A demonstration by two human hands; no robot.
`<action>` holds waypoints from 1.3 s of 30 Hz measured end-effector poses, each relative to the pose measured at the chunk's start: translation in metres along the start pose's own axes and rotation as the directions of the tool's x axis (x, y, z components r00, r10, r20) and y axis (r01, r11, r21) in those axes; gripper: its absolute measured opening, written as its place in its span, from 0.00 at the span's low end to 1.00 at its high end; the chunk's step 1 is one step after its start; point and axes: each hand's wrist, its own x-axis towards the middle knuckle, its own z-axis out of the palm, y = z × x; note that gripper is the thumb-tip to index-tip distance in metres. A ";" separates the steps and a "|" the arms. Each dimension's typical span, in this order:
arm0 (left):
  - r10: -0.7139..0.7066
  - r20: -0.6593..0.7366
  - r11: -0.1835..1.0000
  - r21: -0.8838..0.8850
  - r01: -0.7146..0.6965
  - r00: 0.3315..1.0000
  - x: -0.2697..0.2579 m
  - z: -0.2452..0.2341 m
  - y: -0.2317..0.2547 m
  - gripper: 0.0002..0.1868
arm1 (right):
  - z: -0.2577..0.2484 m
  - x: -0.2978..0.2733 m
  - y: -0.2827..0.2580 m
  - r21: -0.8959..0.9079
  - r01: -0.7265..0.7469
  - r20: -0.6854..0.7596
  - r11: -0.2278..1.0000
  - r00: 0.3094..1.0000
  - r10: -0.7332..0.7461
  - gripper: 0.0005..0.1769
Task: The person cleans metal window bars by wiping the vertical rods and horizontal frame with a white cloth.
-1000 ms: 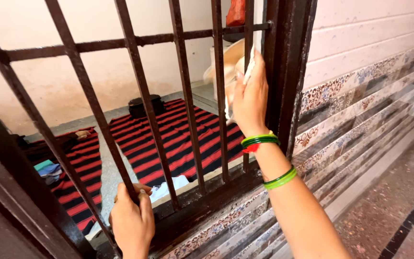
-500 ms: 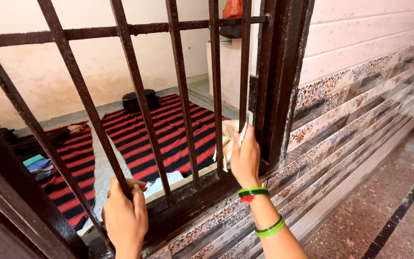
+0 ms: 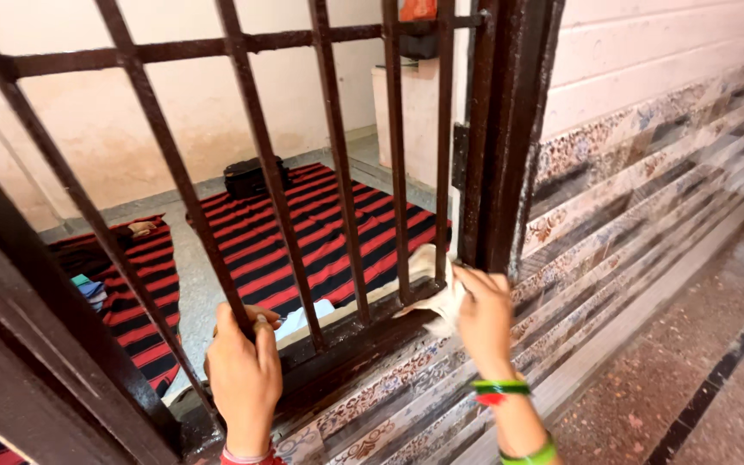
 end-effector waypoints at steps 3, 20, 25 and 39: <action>0.060 -0.029 0.998 0.000 -0.060 0.998 0.000 0.000 -0.002 0.03 | -0.028 -0.005 -0.005 0.381 -0.282 0.001 0.880 0.953 0.304 0.25; -0.026 0.014 1.000 -0.010 0.026 1.000 0.002 0.003 -0.005 0.03 | 0.001 0.019 -0.006 -0.127 0.350 0.162 0.928 0.930 -0.329 0.15; -0.020 0.019 1.000 0.001 0.020 1.000 0.003 0.001 -0.006 0.03 | -0.010 -0.004 0.000 -0.064 0.329 0.027 0.942 0.944 -0.328 0.21; -0.106 0.033 0.994 0.008 0.106 0.994 0.002 0.003 -0.002 0.03 | -0.007 0.009 -0.016 -0.211 0.281 0.095 0.936 0.959 -0.266 0.18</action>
